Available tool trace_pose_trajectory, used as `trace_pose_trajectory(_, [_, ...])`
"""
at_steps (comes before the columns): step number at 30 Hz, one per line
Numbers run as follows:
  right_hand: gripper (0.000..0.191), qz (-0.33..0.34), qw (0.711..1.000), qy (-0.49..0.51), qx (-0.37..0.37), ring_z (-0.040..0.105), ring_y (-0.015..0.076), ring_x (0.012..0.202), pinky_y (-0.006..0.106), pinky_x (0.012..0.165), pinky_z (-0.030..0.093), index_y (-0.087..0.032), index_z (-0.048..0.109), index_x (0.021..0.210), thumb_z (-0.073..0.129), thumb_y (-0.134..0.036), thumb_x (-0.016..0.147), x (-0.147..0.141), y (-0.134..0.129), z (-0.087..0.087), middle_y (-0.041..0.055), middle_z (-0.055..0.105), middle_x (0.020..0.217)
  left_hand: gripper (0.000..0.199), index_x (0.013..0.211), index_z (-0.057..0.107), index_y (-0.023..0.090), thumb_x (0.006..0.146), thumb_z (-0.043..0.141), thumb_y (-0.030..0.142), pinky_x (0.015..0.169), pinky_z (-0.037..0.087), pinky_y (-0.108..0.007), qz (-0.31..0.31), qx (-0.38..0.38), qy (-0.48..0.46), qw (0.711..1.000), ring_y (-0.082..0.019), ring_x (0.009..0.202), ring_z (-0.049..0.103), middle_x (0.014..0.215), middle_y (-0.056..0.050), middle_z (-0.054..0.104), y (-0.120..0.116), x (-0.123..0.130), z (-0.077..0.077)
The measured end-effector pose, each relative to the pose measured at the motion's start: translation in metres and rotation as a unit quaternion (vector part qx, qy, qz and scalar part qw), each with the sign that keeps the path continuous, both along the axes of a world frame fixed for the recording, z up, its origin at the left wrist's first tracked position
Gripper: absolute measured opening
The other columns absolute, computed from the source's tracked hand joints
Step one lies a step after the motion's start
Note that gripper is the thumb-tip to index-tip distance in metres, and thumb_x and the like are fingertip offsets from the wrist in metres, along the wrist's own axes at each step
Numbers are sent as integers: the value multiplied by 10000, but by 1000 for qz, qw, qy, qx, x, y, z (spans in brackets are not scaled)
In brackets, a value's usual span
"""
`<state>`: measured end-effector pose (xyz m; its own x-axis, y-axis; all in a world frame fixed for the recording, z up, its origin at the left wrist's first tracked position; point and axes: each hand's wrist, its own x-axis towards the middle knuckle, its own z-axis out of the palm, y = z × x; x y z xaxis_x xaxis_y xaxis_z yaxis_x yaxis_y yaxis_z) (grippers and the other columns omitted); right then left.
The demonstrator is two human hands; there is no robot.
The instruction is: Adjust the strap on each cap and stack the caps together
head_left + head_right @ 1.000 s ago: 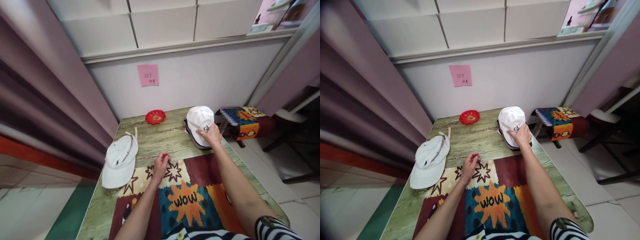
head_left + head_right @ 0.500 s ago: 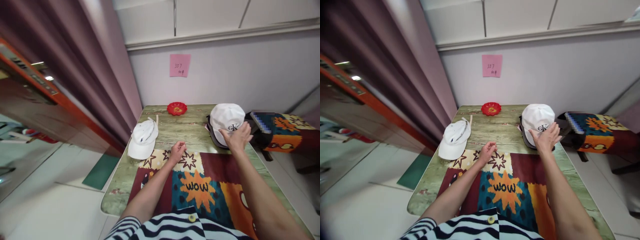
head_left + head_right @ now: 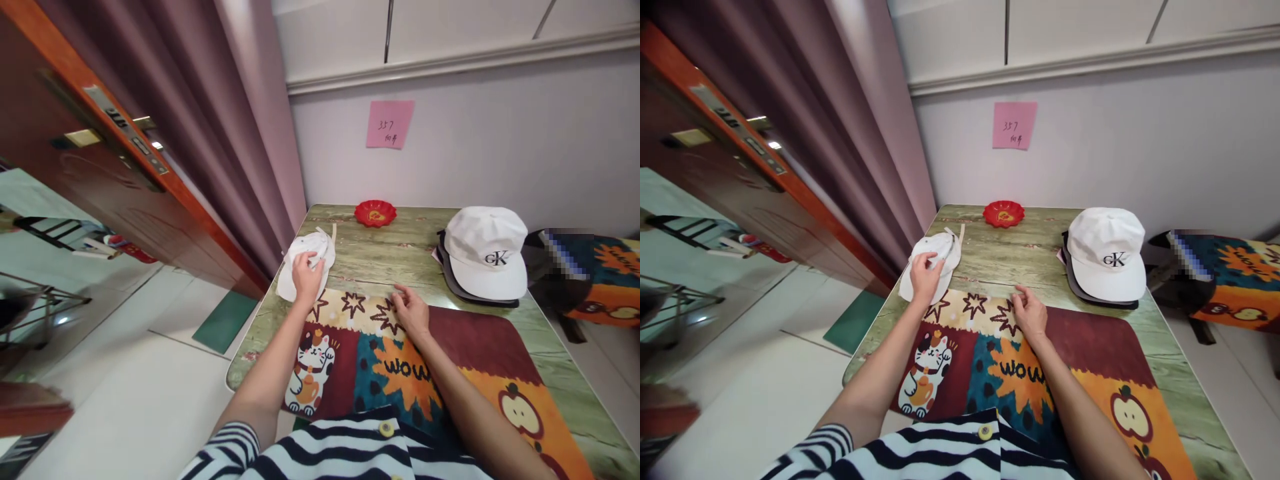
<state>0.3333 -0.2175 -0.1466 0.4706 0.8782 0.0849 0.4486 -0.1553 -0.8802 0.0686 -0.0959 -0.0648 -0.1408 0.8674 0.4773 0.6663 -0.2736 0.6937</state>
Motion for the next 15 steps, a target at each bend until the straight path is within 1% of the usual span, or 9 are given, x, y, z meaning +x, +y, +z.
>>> trace_pose_trajectory(2, [416,4,997,-70,-37,718,248,760,338,702,498,-239,725,1149,536,-498,884,-2,-1,0,30,771,793,196,1012,694,208,817,696,230,988,454,-392,48,-19,77,996,-272,1086,598,1120,-96,660,22,-14,11])
trace_pose_trajectory(4, [396,18,995,-87,-38,719,247,781,336,717,489,-247,721,1149,525,-470,887,-1,-4,0,33,782,844,290,1086,696,209,798,716,236,1035,410,-433,92,-55,137,985,-318,1196,545,1256,-122,618,39,-22,17])
trace_pose_trajectory(5, [393,26,995,-88,-30,718,242,777,334,723,489,-244,717,1151,519,-462,890,-1,-5,0,35,783,857,325,1109,697,212,787,730,249,1049,389,-452,104,-74,161,979,-338,1232,518,1314,-133,590,46,-25,17])
trace_pose_trajectory(7, [390,34,996,-86,-16,715,236,768,330,732,489,-237,713,1147,513,-452,891,0,-7,0,36,782,863,298,1070,712,218,779,745,271,1069,352,-474,100,-101,192,971,-355,1272,483,1369,-140,561,55,-28,15])
trace_pose_trajectory(10, [381,33,995,-89,-15,712,238,768,328,722,479,-237,712,1138,513,-450,892,-1,-7,0,34,781,860,75,879,715,217,815,708,257,1090,312,-476,73,-108,205,970,-333,1272,486,1321,-124,604,60,-28,10])
trace_pose_trajectory(11, [378,32,995,-92,-18,712,240,772,326,716,474,-240,712,1137,513,-449,894,-1,-7,0,33,782,865,37,840,705,217,828,690,248,1094,305,-475,70,-105,203,971,-324,1266,492,1305,-118,616,60,-28,9])
trace_pose_trajectory(15, [361,33,994,-98,-19,712,243,783,323,708,461,-250,713,1129,517,-444,897,-1,-6,-1,30,781,872,64,829,685,219,864,639,246,1087,311,-473,74,-92,190,975,-303,1264,506,1309,-104,623,61,-29,12])
